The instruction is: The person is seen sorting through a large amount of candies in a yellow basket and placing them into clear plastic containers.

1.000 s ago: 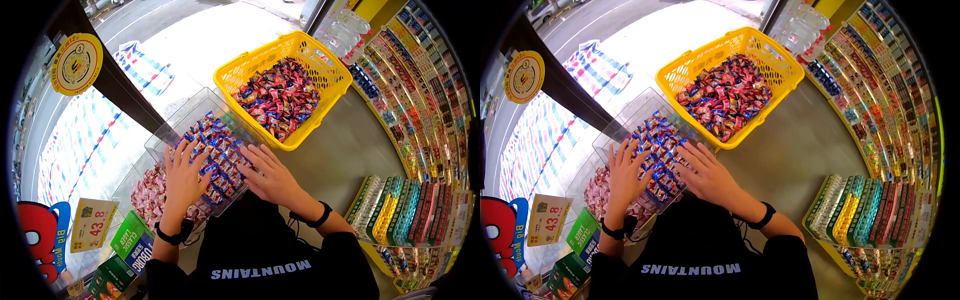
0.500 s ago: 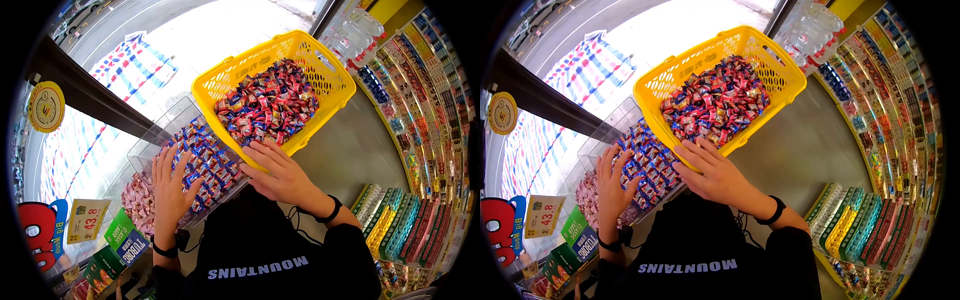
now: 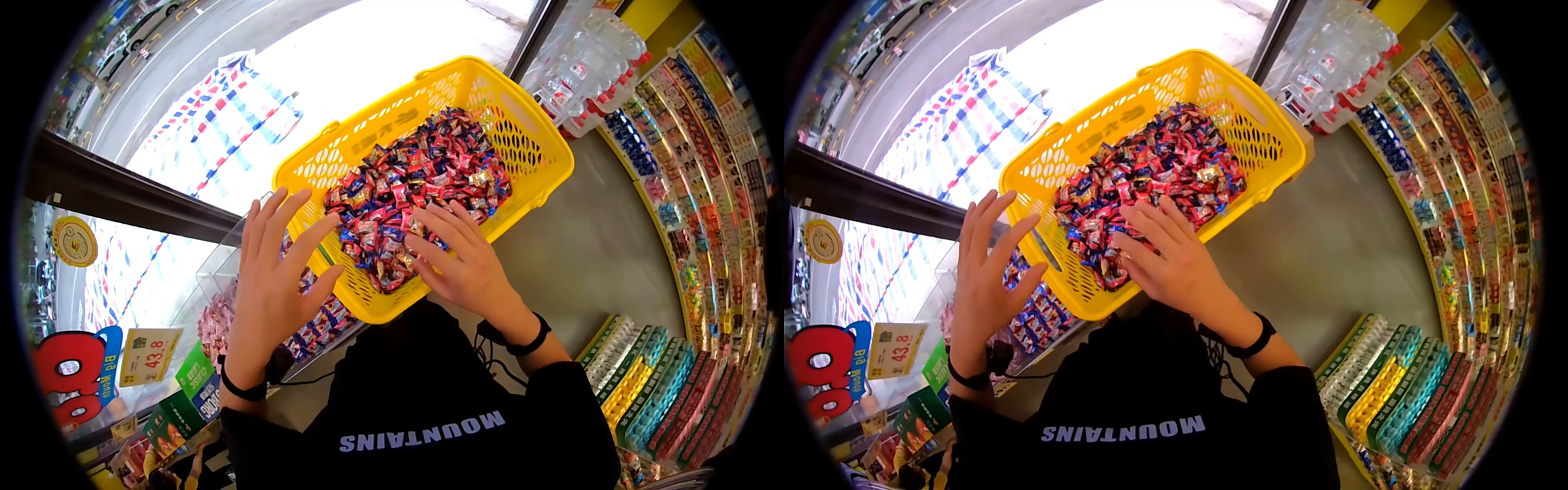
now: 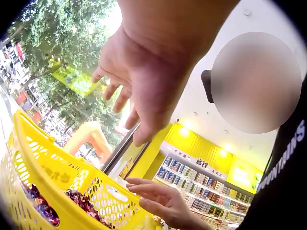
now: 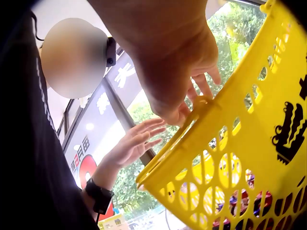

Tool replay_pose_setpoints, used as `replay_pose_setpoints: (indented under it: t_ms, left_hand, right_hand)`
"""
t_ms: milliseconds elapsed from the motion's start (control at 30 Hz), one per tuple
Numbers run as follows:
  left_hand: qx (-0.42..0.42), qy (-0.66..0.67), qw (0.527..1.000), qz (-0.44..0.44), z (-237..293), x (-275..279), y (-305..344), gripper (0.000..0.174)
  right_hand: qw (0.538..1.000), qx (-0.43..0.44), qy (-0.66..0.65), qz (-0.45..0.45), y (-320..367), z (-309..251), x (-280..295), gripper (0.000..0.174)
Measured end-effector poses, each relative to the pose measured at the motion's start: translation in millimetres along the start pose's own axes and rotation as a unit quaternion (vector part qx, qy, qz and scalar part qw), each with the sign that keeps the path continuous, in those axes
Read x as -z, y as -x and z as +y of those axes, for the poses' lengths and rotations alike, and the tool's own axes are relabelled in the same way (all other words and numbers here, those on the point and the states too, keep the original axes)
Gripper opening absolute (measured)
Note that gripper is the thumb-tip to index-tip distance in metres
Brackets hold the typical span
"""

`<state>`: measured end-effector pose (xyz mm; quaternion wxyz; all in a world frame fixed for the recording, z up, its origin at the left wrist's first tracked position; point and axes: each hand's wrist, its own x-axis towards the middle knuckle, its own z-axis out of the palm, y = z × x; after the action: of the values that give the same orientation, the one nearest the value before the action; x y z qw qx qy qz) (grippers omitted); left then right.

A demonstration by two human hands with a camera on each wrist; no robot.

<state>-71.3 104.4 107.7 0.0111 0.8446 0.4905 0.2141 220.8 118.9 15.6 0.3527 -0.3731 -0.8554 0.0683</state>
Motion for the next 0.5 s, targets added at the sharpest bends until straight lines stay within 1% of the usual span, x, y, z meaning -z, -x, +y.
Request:
replay_pose_setpoints:
  t_ms: [67, 100, 200, 233, 300, 333, 433, 500]
  left_hand:
    - [-0.033, -0.027, 0.999, 0.009, 1.6, -0.6, -25.3, 0.059]
    - [-0.041, -0.017, 0.999, 0.005, 2.3, -1.4, -38.4, 0.053]
    - [-0.068, 0.002, 0.998, -0.016, -7.9, -26.8, -83.5, 0.047]
    - [-0.064, 0.017, 0.998, -0.018, -11.2, -38.9, -92.5, 0.035]
    - [-0.089, 0.023, 0.995, -0.048, -30.3, -66.4, -104.1, 0.027]
    - [-0.099, 0.027, 0.993, -0.065, -39.0, -79.9, -107.3, 0.023]
    - [-0.087, -0.023, 0.982, -0.166, -57.2, -111.5, -113.7, 0.017]
    - [-0.096, -0.049, 0.968, -0.226, -66.0, -127.4, -117.2, 0.017]
  right_hand:
    - [1.000, 0.001, 0.013, 0.024, -4.4, 15.4, 2.7, 0.035]
    - [0.999, 0.000, 0.017, 0.033, -5.1, 22.4, 2.8, 0.034]
    - [0.999, -0.007, 0.020, 0.047, -8.9, 41.0, -3.9, 0.032]
    - [0.999, -0.011, 0.017, 0.047, -9.1, 43.1, -7.6, 0.032]
    - [0.999, -0.018, 0.014, 0.048, -11.1, 45.2, -9.6, 0.031]
    - [0.999, -0.021, 0.014, 0.048, -11.9, 44.9, -9.4, 0.031]
    - [0.998, -0.030, 0.020, 0.049, -10.5, 44.6, -11.7, 0.028]
    - [0.998, -0.036, 0.031, 0.050, -10.3, 44.1, -12.9, 0.026]
